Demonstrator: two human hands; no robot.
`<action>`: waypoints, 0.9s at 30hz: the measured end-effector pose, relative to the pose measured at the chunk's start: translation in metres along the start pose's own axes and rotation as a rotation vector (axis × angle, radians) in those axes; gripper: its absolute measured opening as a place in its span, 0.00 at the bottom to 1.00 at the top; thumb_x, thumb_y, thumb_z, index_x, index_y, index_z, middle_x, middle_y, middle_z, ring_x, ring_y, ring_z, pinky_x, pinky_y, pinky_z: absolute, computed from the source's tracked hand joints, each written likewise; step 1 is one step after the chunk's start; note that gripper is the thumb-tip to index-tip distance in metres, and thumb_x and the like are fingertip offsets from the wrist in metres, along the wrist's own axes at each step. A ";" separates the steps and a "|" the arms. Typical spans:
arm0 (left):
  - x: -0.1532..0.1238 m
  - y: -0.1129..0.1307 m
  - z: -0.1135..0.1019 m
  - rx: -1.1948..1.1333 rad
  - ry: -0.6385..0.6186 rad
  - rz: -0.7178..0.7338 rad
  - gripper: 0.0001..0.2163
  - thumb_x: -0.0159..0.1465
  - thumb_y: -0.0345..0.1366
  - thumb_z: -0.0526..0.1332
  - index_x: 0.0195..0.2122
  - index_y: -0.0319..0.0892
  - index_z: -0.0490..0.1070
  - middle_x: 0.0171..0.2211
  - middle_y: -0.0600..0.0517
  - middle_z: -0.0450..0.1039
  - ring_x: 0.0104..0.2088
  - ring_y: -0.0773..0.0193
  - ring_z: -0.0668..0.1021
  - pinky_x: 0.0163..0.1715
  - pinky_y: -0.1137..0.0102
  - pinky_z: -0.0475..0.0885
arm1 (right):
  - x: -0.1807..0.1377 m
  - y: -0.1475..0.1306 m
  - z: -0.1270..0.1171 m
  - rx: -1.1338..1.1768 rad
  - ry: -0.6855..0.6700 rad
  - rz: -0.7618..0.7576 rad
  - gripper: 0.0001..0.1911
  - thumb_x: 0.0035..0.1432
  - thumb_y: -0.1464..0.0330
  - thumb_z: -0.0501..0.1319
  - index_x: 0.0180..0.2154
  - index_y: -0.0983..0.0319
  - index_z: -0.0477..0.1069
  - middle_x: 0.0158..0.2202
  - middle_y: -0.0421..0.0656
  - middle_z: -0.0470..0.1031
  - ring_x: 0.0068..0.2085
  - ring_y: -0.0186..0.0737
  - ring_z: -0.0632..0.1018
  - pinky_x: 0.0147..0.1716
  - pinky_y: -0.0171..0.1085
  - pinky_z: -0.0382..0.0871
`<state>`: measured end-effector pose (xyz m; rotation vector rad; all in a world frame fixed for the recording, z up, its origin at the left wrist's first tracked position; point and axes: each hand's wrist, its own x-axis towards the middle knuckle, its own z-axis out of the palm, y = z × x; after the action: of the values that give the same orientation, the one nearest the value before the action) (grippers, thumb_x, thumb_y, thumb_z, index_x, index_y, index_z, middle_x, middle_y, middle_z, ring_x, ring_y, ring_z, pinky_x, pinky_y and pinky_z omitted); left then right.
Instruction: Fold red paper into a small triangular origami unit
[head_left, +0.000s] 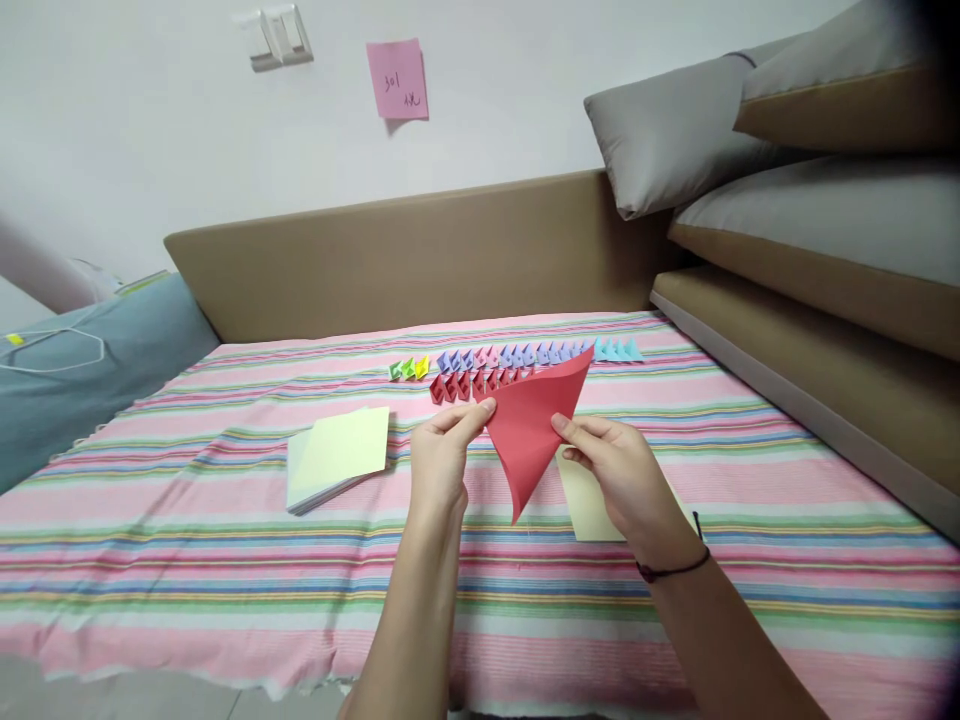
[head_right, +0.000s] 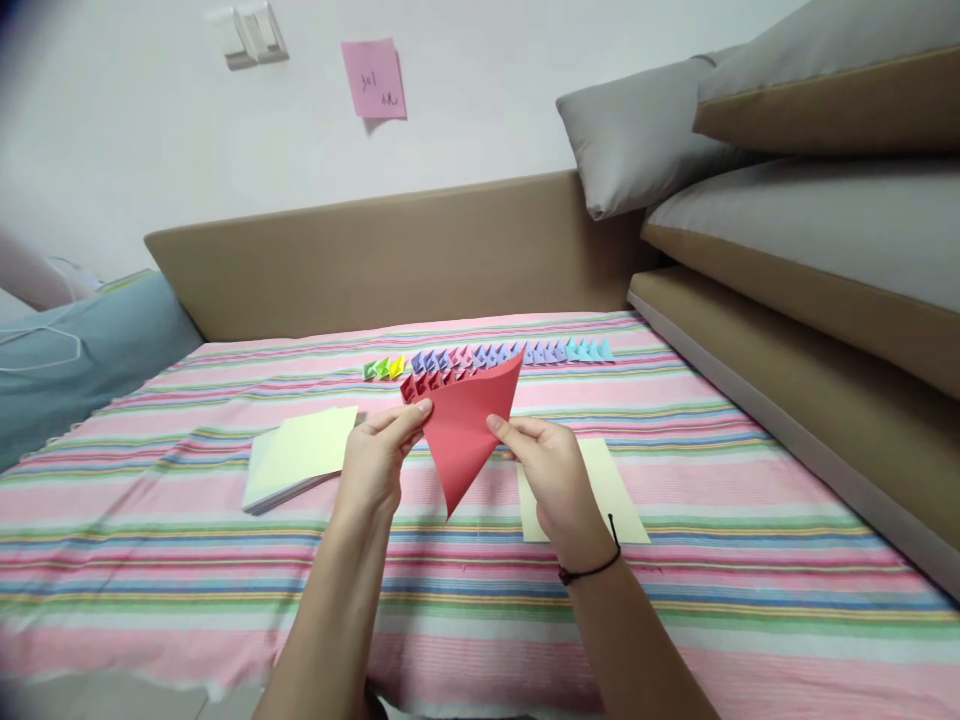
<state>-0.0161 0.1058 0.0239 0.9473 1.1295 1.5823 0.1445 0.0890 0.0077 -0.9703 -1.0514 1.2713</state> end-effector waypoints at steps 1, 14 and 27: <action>0.000 -0.001 0.000 -0.002 -0.006 -0.004 0.09 0.44 0.38 0.72 0.23 0.38 0.78 0.25 0.50 0.76 0.27 0.69 0.73 0.32 0.72 0.67 | 0.000 0.001 0.000 0.009 -0.004 0.011 0.16 0.49 0.56 0.66 0.29 0.63 0.76 0.28 0.43 0.75 0.32 0.39 0.73 0.31 0.37 0.65; 0.005 -0.009 -0.006 0.016 -0.036 -0.041 0.08 0.45 0.38 0.72 0.23 0.39 0.79 0.23 0.50 0.76 0.26 0.68 0.73 0.32 0.72 0.68 | 0.004 0.011 -0.007 0.001 0.013 0.029 0.17 0.48 0.55 0.66 0.30 0.63 0.76 0.33 0.46 0.78 0.35 0.42 0.75 0.33 0.38 0.67; 0.008 -0.013 -0.010 0.051 -0.043 -0.094 0.09 0.43 0.37 0.73 0.22 0.39 0.79 0.25 0.51 0.77 0.28 0.69 0.74 0.32 0.73 0.69 | 0.010 0.016 -0.009 0.218 0.026 0.077 0.11 0.48 0.61 0.68 0.30 0.62 0.78 0.33 0.43 0.79 0.35 0.36 0.76 0.38 0.34 0.69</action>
<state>-0.0241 0.1130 0.0090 0.9434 1.1723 1.4579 0.1493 0.1004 -0.0095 -0.8646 -0.8426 1.4007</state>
